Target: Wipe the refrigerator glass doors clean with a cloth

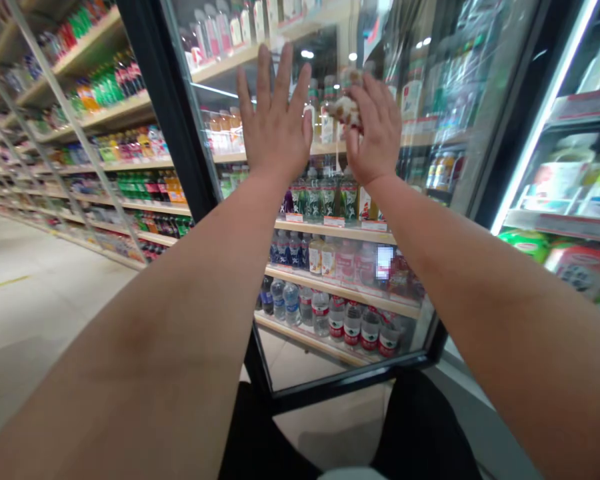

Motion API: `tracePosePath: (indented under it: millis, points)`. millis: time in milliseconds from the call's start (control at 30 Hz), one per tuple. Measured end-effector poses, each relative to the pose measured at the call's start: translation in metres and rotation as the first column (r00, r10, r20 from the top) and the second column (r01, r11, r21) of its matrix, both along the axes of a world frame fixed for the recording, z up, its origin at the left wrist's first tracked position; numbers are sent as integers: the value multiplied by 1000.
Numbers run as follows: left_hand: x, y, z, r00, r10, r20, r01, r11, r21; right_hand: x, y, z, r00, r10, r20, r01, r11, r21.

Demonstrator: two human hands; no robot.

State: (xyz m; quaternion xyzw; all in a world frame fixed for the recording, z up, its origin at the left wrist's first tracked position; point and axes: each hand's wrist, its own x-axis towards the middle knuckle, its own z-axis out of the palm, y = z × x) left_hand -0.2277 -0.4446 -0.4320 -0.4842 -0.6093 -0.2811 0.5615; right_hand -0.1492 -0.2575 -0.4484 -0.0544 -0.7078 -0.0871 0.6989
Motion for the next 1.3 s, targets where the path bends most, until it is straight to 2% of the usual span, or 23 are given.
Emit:
tracePosePath:
  millis: [67, 133, 200, 267, 333, 400, 433, 500, 567, 633, 700, 767, 833, 867, 933, 1000, 1067, 1133, 1200, 1300]
  points:
    - [2, 0, 0, 1000, 18, 24, -18, 1000, -8, -11, 11, 3, 977, -23, -210, -24, 976, -216]
    - [3, 1, -1, 999, 13, 41, -13, 1000, -9, -19, 19, 4, 937, -36, -348, -86, 940, -329]
    - [4, 0, -1, 999, -2, 51, 2, 1000, -9, -20, 19, 0, 943, -5, -331, -89, 959, -268]
    - [5, -1, -1, 998, -14, 55, 14, 1000, -5, -13, 11, -8, 987, 27, -155, -40, 996, -81]
    - [5, -3, 0, 999, -17, 47, 18, 1000, -13, -2, -1, -16, 998, 19, 54, -23, 997, 80]
    - [4, -4, 0, 1000, -17, 26, 18, 1000, -26, 5, -9, -21, 987, 10, 158, -26, 995, 100]
    - [3, -4, 0, 1000, -20, 15, 20, 999, -29, 6, -10, -21, 989, 15, 144, -23, 998, 53]
    - [0, -2, 0, 999, -50, -3, 50, 999, -14, 4, -7, -18, 999, 30, 10, -29, 993, -114]
    - [-5, 1, 0, 996, -93, -10, 93, 996, 1, -1, 0, -15, 985, 22, -173, -73, 952, -297]
    - [-9, 4, 0, 993, -119, -14, 119, 993, 1, -3, 4, -14, 965, -10, -263, -96, 916, -390]
    - [-12, 5, 0, 992, -124, -25, 124, 992, -6, 0, 2, -18, 985, -22, -173, -34, 950, -311]
    - [-13, 5, 0, 990, -135, -49, 135, 991, 3, 8, -4, -24, 999, -28, 41, 32, 994, -103]
    - [-13, 4, 1, 987, -139, -76, 141, 990, 16, 15, -9, -30, 976, -43, 216, 30, 998, 63]
    - [-13, 3, 1, 988, -132, -83, 134, 991, 21, 16, -10, -31, 968, -43, 248, 21, 996, 90]
    - [-10, 0, 0, 993, -91, -79, 94, 995, 31, 16, -15, -29, 979, -24, 201, 16, 999, 38]
    - [-4, -4, -2, 998, -28, -57, 29, 999, 15, 10, -24, -22, 998, -7, 68, 13, 996, -93]
    - [1, -9, -4, 998, 7, -68, -12, 998, -65, 3, -38, -14, 1000, 7, -10, -9, 984, -177]
    - [4, -13, -6, 994, -15, -106, -6, 981, -194, -2, -52, -4, 998, 51, 41, -44, 988, -147]
    - [5, -14, -7, 992, -55, -114, 20, 955, -295, -2, -58, 4, 978, 122, 167, -116, 992, -47]
    - [3, -13, -8, 994, -72, -82, 43, 948, -315, 8, -45, 10, 941, 164, 295, -191, 979, 65]
